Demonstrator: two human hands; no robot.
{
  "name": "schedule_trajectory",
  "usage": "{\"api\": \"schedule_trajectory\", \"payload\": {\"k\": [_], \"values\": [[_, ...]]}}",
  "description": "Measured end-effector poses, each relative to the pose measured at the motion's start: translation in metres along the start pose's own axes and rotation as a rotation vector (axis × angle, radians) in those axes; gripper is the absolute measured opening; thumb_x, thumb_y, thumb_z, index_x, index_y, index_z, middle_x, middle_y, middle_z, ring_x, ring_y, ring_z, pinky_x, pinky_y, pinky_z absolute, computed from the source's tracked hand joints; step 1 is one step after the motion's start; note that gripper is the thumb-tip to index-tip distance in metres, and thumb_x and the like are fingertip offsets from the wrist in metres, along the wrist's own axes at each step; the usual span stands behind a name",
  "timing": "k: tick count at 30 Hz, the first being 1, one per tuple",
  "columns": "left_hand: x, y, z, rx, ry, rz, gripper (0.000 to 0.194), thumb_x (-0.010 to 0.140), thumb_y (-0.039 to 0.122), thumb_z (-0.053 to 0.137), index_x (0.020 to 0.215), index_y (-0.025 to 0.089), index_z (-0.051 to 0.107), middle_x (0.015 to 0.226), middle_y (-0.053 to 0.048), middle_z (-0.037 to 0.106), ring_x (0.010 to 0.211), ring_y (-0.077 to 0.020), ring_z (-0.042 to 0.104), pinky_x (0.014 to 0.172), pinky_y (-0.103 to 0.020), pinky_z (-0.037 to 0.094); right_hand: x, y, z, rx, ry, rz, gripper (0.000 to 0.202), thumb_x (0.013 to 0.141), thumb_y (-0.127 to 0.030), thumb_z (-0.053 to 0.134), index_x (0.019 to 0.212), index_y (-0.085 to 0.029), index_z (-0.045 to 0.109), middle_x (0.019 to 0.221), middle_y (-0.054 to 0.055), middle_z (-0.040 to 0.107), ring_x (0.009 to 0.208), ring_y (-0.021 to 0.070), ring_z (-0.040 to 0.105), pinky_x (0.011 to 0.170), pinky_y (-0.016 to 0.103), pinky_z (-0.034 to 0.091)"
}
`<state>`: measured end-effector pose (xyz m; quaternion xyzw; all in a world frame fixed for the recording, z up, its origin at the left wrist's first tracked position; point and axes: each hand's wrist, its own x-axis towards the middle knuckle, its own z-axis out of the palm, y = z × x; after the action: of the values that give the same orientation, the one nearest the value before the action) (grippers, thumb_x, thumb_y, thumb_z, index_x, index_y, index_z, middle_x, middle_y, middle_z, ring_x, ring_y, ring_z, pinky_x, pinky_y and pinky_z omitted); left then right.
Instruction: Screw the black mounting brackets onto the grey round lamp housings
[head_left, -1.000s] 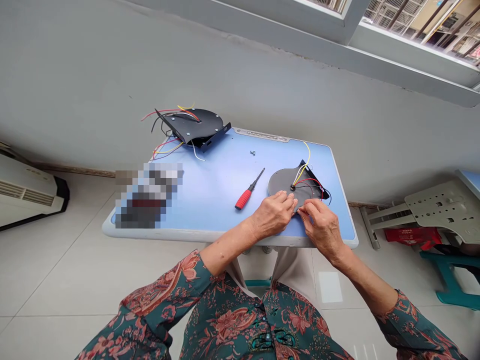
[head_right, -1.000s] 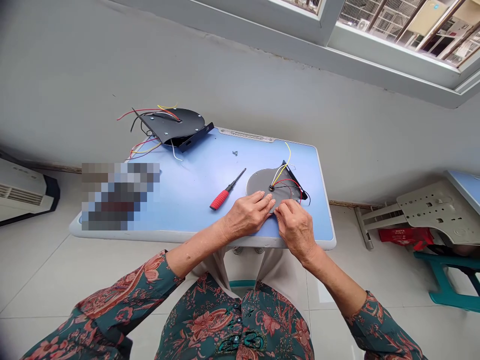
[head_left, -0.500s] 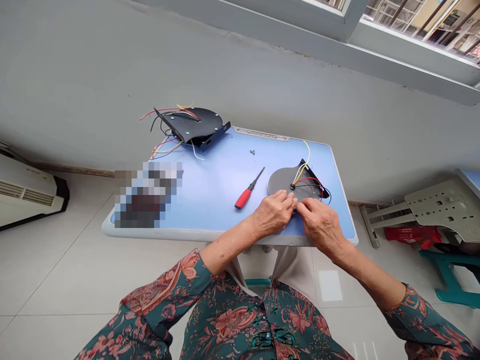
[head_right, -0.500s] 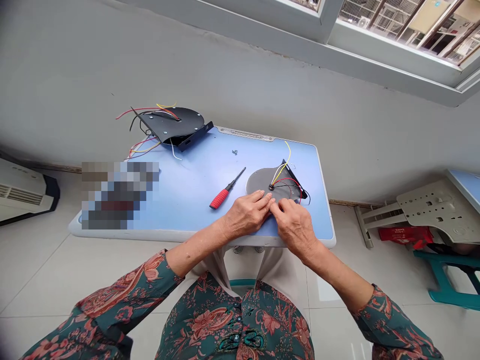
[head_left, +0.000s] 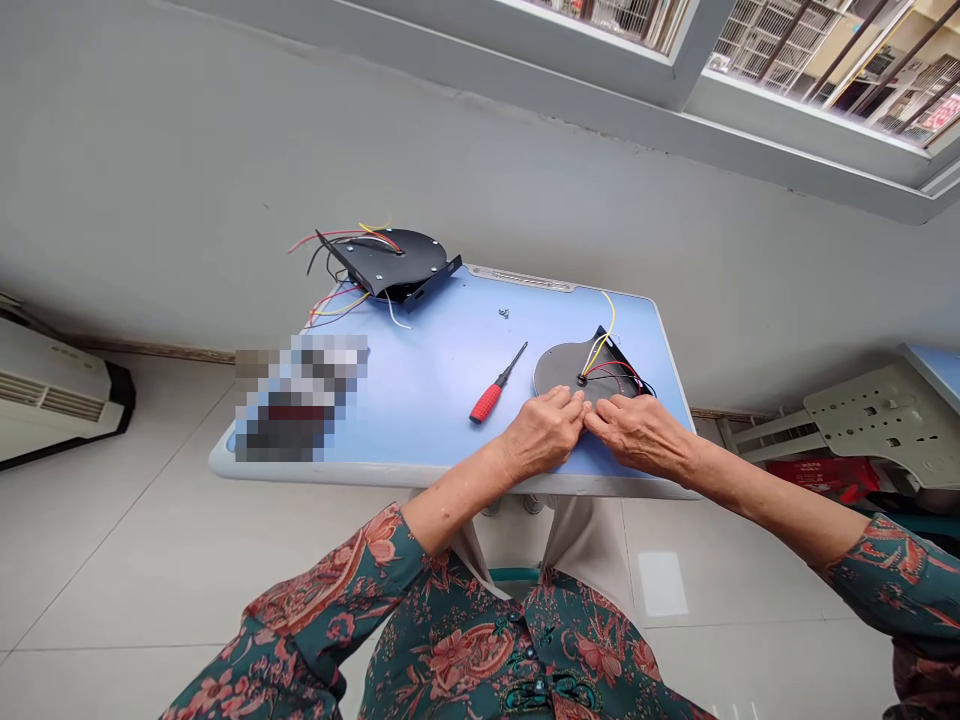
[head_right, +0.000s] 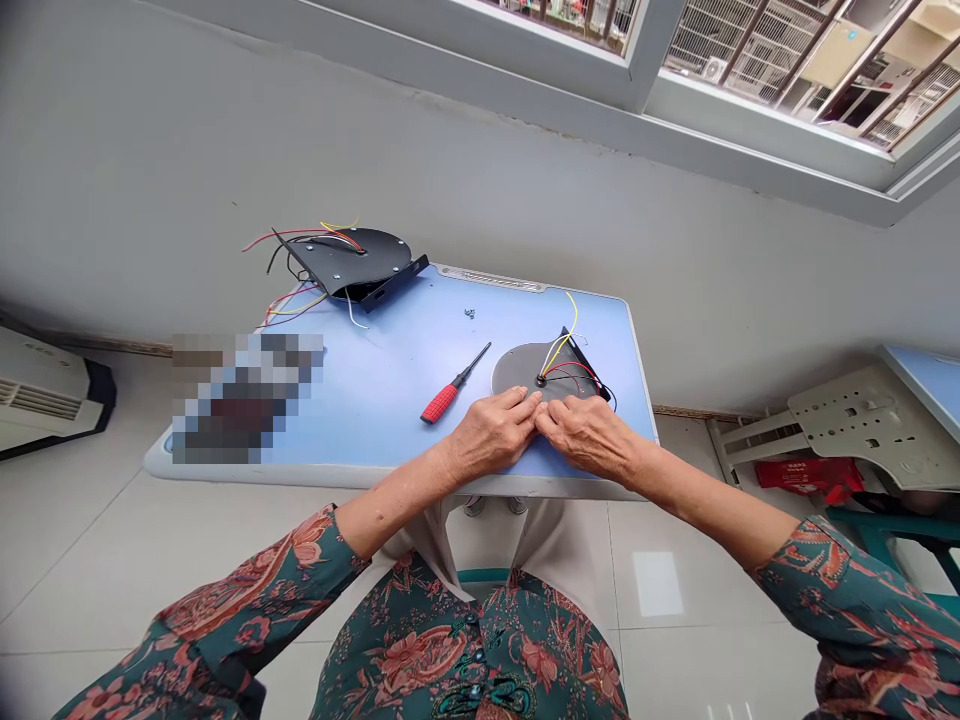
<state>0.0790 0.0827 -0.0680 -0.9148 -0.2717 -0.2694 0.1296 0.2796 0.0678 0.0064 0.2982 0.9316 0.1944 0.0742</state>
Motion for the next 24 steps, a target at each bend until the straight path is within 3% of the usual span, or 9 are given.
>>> {"api": "schedule_trajectory", "payload": {"k": [8,13,16,18,21,24], "values": [[-0.001,-0.001,0.005,-0.033,0.036,-0.010,0.028,0.103,0.018,0.050,0.118,0.003,0.069,0.121,-0.021,0.073,0.106,-0.0260,0.069,0.096,-0.043,0.060,0.008,-0.014,0.004,0.136,-0.154,0.247,0.029,0.099,-0.016,0.036,0.086,-0.016,0.062,0.064,0.005,0.067,0.046,0.0123,0.033,0.058,0.033,0.013],[0.000,-0.001,0.002,-0.048,0.026,-0.032,0.030,0.105,0.023,0.050,0.122,0.005,0.067,0.118,-0.019,0.074,0.103,-0.0251,0.070,0.093,-0.042,0.061,0.005,-0.004,-0.004,0.159,-0.192,0.300,0.042,0.107,-0.032,0.033,0.079,-0.018,0.062,0.062,0.005,0.067,0.048,0.0137,0.040,0.057,0.032,0.012],[0.000,-0.001,0.000,-0.080,0.022,-0.043,0.029,0.105,0.023,0.051,0.124,0.006,0.066,0.118,-0.019,0.073,0.106,-0.0248,0.070,0.095,-0.042,0.061,0.000,0.006,-0.010,0.175,-0.131,0.371,0.046,0.109,-0.042,0.032,0.086,-0.018,0.063,0.067,0.005,0.068,0.054,0.0147,0.048,0.056,0.031,0.014],[0.000,-0.001,0.000,-0.090,0.024,-0.047,0.029,0.106,0.022,0.048,0.123,0.007,0.066,0.118,-0.019,0.073,0.107,-0.0252,0.070,0.096,-0.044,0.061,-0.002,0.008,-0.011,0.173,-0.085,0.319,0.038,0.108,-0.037,0.036,0.092,-0.017,0.063,0.074,0.005,0.068,0.055,0.0136,0.048,0.055,0.031,0.015],[0.000,-0.001,0.001,-0.057,0.037,-0.045,0.030,0.107,0.022,0.044,0.116,0.008,0.069,0.116,-0.019,0.074,0.103,-0.0249,0.070,0.092,-0.044,0.063,-0.002,0.003,-0.007,0.139,-0.096,0.177,0.023,0.101,-0.016,0.042,0.099,-0.018,0.065,0.080,0.004,0.069,0.053,0.0120,0.044,0.055,0.032,0.014],[0.000,-0.001,0.001,-0.024,0.059,-0.031,0.030,0.106,0.021,0.044,0.109,0.007,0.071,0.114,-0.018,0.076,0.098,-0.0242,0.071,0.088,-0.042,0.064,-0.001,-0.003,0.000,0.087,-0.085,0.117,0.035,0.091,-0.002,0.042,0.112,-0.018,0.065,0.081,0.004,0.069,0.054,0.0119,0.045,0.055,0.033,0.015]]}}
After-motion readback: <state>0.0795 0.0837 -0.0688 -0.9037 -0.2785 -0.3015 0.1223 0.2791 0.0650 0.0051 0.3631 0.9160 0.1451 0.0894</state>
